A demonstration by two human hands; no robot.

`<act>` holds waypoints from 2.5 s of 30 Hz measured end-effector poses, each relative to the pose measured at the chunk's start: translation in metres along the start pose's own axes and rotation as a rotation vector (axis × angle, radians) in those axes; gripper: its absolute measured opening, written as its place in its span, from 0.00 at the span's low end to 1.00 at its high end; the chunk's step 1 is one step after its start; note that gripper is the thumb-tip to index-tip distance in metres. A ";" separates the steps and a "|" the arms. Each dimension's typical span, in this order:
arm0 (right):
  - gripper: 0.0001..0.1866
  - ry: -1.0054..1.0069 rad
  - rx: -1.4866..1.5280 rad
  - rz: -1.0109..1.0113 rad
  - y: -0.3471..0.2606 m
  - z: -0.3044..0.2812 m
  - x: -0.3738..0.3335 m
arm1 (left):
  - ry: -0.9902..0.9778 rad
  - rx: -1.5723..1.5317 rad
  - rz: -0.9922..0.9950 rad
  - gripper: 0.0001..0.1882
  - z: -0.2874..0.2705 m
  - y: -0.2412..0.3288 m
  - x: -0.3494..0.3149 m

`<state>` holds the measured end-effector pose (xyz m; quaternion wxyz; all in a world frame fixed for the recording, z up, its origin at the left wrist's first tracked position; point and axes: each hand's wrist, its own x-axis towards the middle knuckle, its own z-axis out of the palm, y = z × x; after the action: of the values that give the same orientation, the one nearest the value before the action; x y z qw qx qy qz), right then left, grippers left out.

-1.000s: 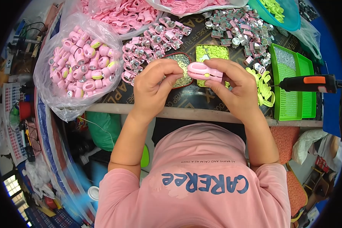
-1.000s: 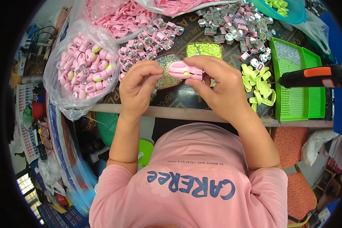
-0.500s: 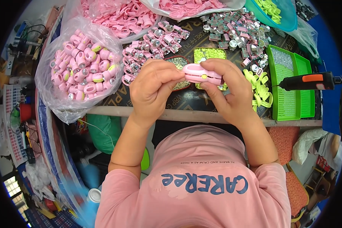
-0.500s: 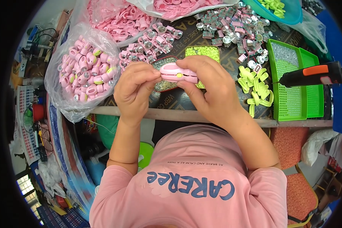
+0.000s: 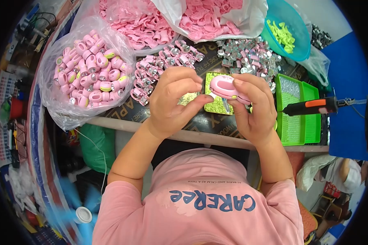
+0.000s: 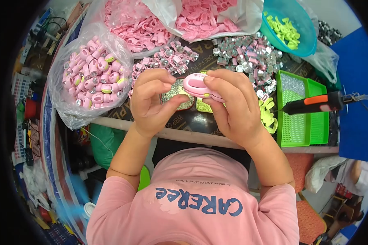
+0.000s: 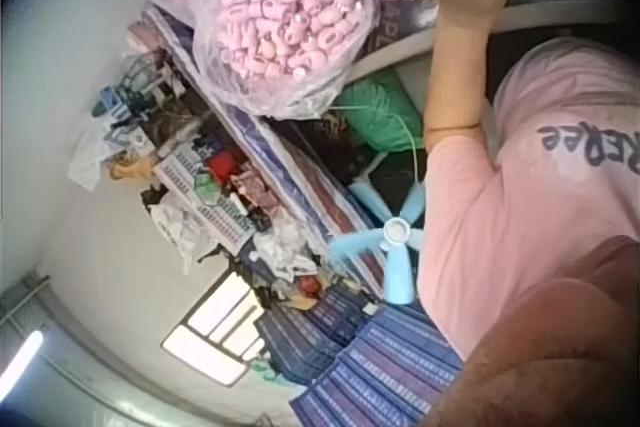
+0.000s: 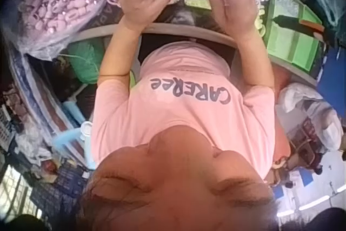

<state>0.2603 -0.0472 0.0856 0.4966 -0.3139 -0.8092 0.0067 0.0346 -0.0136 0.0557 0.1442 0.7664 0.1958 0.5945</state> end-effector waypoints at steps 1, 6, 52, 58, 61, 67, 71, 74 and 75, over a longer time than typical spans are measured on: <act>0.22 -0.009 -0.005 -0.015 -0.001 -0.002 0.004 | -0.009 0.017 -0.006 0.34 0.001 0.000 0.003; 0.22 -0.026 -0.010 -0.048 -0.005 -0.011 0.017 | -0.109 -0.040 0.095 0.29 0.005 0.008 0.034; 0.14 -0.116 0.439 0.863 0.012 0.014 -0.012 | 0.000 -0.229 -0.766 0.20 0.066 0.001 0.018; 0.18 0.092 0.621 0.630 -0.025 -0.039 0.016 | 0.164 -1.134 -1.505 0.29 0.063 -0.022 -0.002; 0.09 0.308 1.207 0.548 -0.102 -0.063 -0.010 | 0.233 -1.392 -1.551 0.30 0.073 -0.024 -0.005; 0.11 0.382 1.698 -0.514 -0.117 -0.044 0.010 | 0.272 -1.473 -1.391 0.36 0.071 -0.020 -0.004; 0.11 0.274 1.545 -0.450 -0.110 -0.045 -0.005 | 0.295 -1.479 -1.388 0.38 0.071 -0.017 -0.007; 0.12 0.295 1.556 -0.484 -0.107 -0.051 -0.001 | 0.290 -1.430 -1.364 0.39 0.073 -0.011 -0.006; 0.12 0.436 1.555 -0.501 -0.112 -0.048 0.004 | 0.265 -1.392 -1.337 0.40 0.075 -0.014 -0.007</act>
<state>0.2422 -0.1493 0.1495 0.7032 0.3115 -0.5061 0.3904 0.1037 -0.0036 0.0246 0.8495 0.1673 0.2098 0.4542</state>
